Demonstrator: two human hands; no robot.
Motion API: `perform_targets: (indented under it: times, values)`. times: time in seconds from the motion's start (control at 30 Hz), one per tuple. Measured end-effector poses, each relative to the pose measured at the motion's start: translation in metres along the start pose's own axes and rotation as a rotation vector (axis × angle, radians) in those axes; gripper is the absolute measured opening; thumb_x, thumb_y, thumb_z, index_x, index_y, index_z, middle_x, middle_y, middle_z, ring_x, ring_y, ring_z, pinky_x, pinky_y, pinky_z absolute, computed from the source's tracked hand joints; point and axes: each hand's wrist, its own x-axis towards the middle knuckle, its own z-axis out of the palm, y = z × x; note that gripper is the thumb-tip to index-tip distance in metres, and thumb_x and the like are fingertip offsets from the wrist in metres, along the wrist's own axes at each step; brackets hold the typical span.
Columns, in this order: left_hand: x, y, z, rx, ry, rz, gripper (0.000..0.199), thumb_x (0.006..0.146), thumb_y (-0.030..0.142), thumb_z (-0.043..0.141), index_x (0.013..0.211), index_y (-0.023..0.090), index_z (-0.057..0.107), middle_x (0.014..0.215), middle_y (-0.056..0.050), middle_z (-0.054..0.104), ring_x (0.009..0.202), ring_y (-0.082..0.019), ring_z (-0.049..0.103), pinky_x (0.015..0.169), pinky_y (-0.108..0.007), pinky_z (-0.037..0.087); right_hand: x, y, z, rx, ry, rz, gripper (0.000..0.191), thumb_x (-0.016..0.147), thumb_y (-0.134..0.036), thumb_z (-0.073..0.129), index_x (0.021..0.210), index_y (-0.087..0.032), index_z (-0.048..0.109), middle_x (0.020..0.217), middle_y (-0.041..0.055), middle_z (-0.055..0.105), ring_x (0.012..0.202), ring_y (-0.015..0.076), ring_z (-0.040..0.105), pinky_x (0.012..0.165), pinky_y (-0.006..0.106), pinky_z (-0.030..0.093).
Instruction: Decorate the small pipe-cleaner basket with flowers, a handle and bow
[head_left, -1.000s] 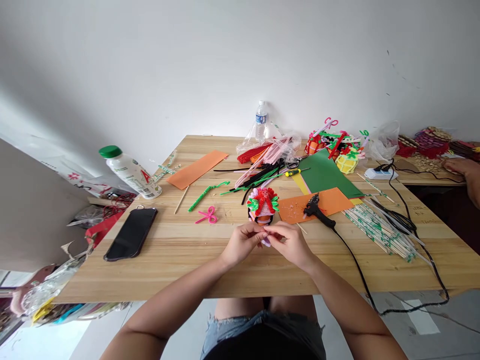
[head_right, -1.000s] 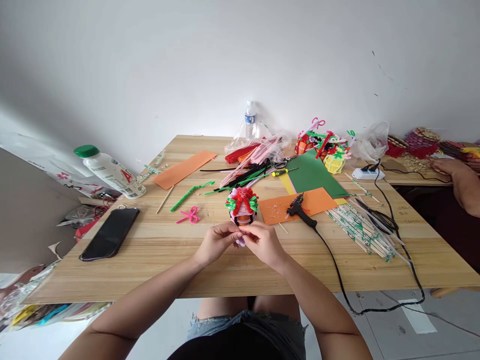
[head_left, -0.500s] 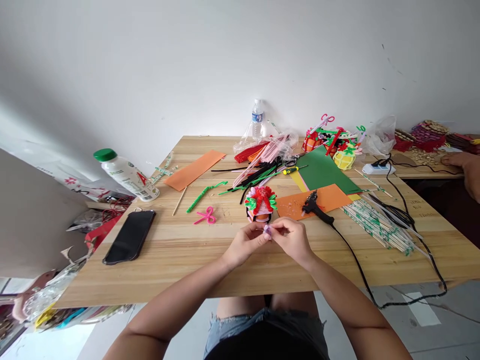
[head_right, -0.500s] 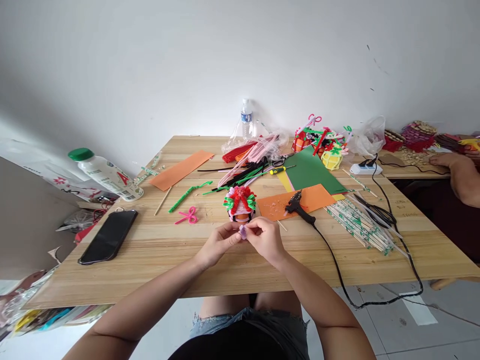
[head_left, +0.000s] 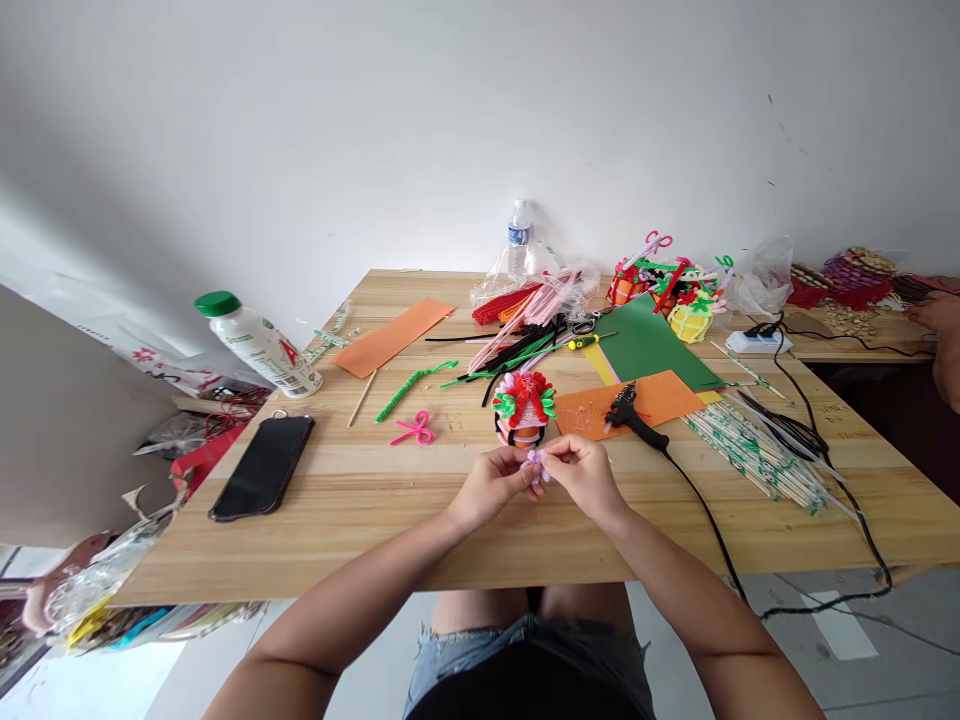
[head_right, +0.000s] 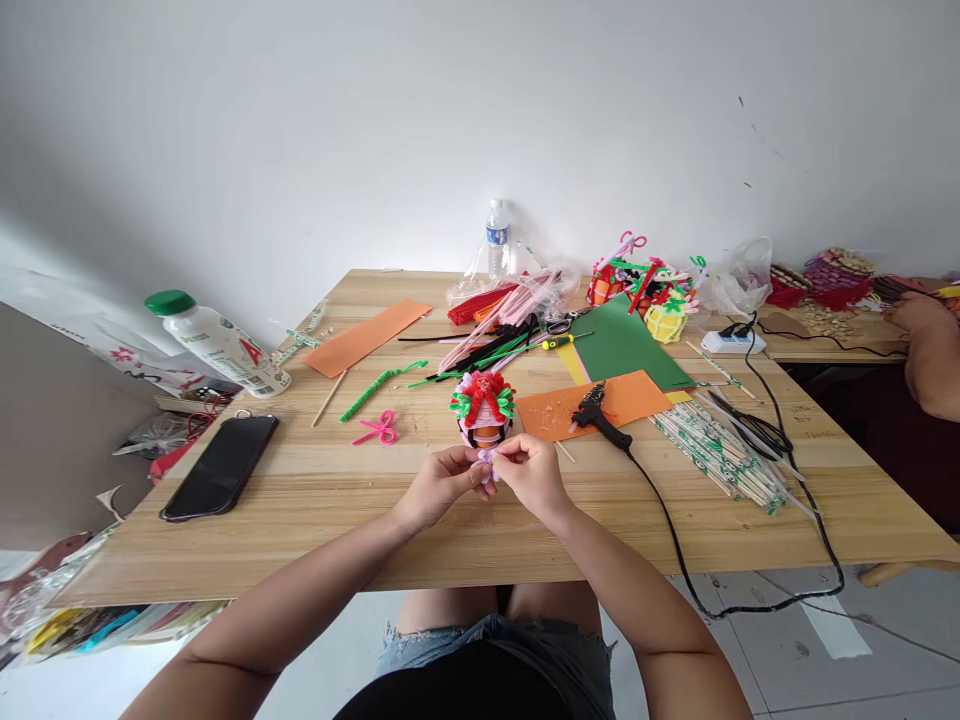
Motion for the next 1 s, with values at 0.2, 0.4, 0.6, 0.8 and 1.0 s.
perform_targets:
  times: [0.2, 0.4, 0.6, 0.8, 1.0]
  values:
    - [0.003, 0.003, -0.008, 0.064, -0.054, -0.044, 0.044, 0.064, 0.050, 0.082, 0.072, 0.010, 0.064, 0.058, -0.002, 0.067, 0.048, -0.012, 0.062, 0.049, -0.023, 0.053, 0.000, -0.001, 0.000, 0.069, -0.075, 0.078, 0.025, 0.061, -0.034, 0.081, 0.060, -0.017, 0.062, 0.053, -0.0012, 0.063, 0.049, 0.0118, 0.057, 0.048, 0.024, 0.048]
    - [0.004, 0.004, -0.012, 0.098, -0.085, -0.045, 0.044, 0.063, 0.050, 0.082, 0.071, 0.011, 0.063, 0.057, -0.001, 0.066, 0.046, -0.012, 0.061, 0.047, -0.023, 0.052, 0.000, -0.004, 0.000, 0.090, -0.073, 0.093, 0.021, 0.059, -0.032, 0.081, 0.060, -0.018, 0.065, 0.053, -0.0022, 0.063, 0.046, 0.0097, 0.053, 0.044, 0.022, 0.043]
    - [0.000, 0.006, -0.014, 0.139, -0.079, -0.088, 0.043, 0.064, 0.050, 0.081, 0.069, 0.012, 0.062, 0.052, 0.000, 0.063, 0.042, -0.010, 0.057, 0.044, -0.021, 0.048, 0.002, -0.010, -0.004, 0.094, -0.192, 0.262, 0.019, 0.059, -0.029, 0.079, 0.059, -0.016, 0.064, 0.042, -0.0046, 0.056, 0.037, 0.0064, 0.044, 0.034, 0.017, 0.026]
    - [0.000, 0.011, -0.016, 0.046, -0.089, -0.130, 0.040, 0.059, 0.044, 0.084, 0.066, 0.012, 0.060, 0.054, -0.001, 0.064, 0.039, -0.009, 0.055, 0.039, -0.019, 0.043, 0.005, -0.008, -0.013, 0.163, -0.406, 0.331, 0.028, 0.063, -0.039, 0.080, 0.068, -0.015, 0.065, 0.046, -0.0024, 0.062, 0.034, 0.0058, 0.045, 0.033, 0.017, 0.029]
    - [0.001, 0.011, -0.018, 0.029, -0.137, -0.145, 0.036, 0.060, 0.038, 0.083, 0.065, 0.011, 0.061, 0.055, -0.003, 0.065, 0.040, -0.008, 0.053, 0.038, -0.018, 0.041, 0.006, -0.009, -0.016, 0.105, -0.568, 0.305, 0.038, 0.073, -0.049, 0.074, 0.070, -0.013, 0.064, 0.049, -0.0004, 0.063, 0.036, 0.0074, 0.049, 0.034, 0.019, 0.037]
